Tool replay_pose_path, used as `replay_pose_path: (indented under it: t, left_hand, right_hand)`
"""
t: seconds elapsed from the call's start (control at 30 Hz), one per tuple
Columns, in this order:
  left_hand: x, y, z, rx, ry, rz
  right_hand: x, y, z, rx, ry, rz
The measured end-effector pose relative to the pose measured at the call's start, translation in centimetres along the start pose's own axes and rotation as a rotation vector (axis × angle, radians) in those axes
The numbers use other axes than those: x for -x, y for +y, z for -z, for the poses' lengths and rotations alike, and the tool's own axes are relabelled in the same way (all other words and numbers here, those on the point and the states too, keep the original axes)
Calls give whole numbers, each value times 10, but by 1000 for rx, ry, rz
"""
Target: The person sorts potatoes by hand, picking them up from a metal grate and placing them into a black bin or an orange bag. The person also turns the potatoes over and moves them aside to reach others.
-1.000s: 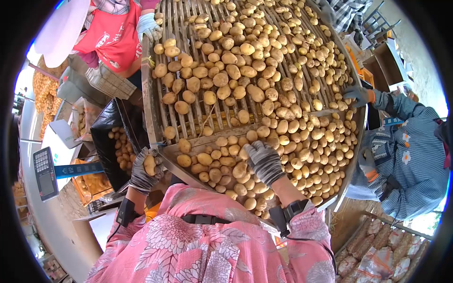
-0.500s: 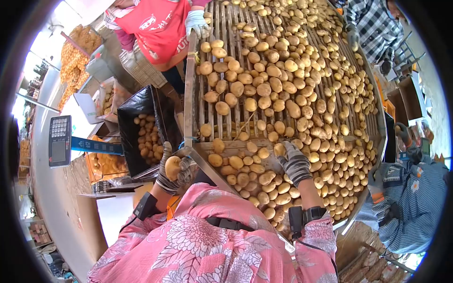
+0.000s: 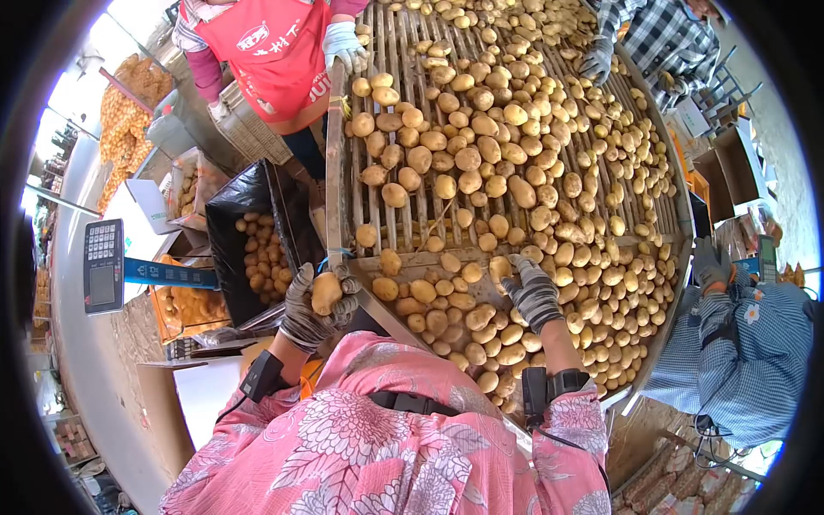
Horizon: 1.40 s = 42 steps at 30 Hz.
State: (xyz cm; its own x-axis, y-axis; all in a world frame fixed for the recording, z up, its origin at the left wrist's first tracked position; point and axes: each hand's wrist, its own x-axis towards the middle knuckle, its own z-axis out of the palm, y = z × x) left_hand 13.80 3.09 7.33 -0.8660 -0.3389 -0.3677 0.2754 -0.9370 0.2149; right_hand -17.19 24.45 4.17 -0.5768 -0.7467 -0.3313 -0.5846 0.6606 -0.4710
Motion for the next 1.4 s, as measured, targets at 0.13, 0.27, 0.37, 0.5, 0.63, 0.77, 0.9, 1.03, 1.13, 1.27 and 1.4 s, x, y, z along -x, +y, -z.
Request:
replay_pose_path:
  t: [0.13,0.27,0.37,0.5,0.63,0.77,0.9,1.03,1.13,1.27,1.4]
  left_hand:
    - [-10,-1,-16,13,-102,85]
    - [-21,-6,-10,28,-25,106]
    - [-21,-14,-12,-70,154,-31]
    - [-19,-9,-12,-136,7,78]
    - [-28,-15,-24,63,-163,154]
    - [-45,-19,-37,60,-69,208]
    - [-65,-29,-51,110,-247,308]
    - [-81,-41,-80,47,-239,351]
    - [-85,-52,-102,56,-146,330]
    - [-104,-63,-100,-14,-53,278]
    - [-117,-78,-91,-137,9,197]
  right_hand:
    - [2,2,1,-31,8,4]
    - [0,9,-5,-10,32,15]
    - [2,10,-7,6,76,42]
    - [2,5,-5,-16,99,41]
    - [-1,14,-11,-101,80,30]
    - [1,8,-3,-96,37,5]
    - [19,-43,29,-61,133,125]
    - [27,-86,43,-342,164,385]
    - [31,-113,56,-333,128,541]
    - [33,-120,50,-432,137,576]
    - [27,-122,36,-421,242,549]
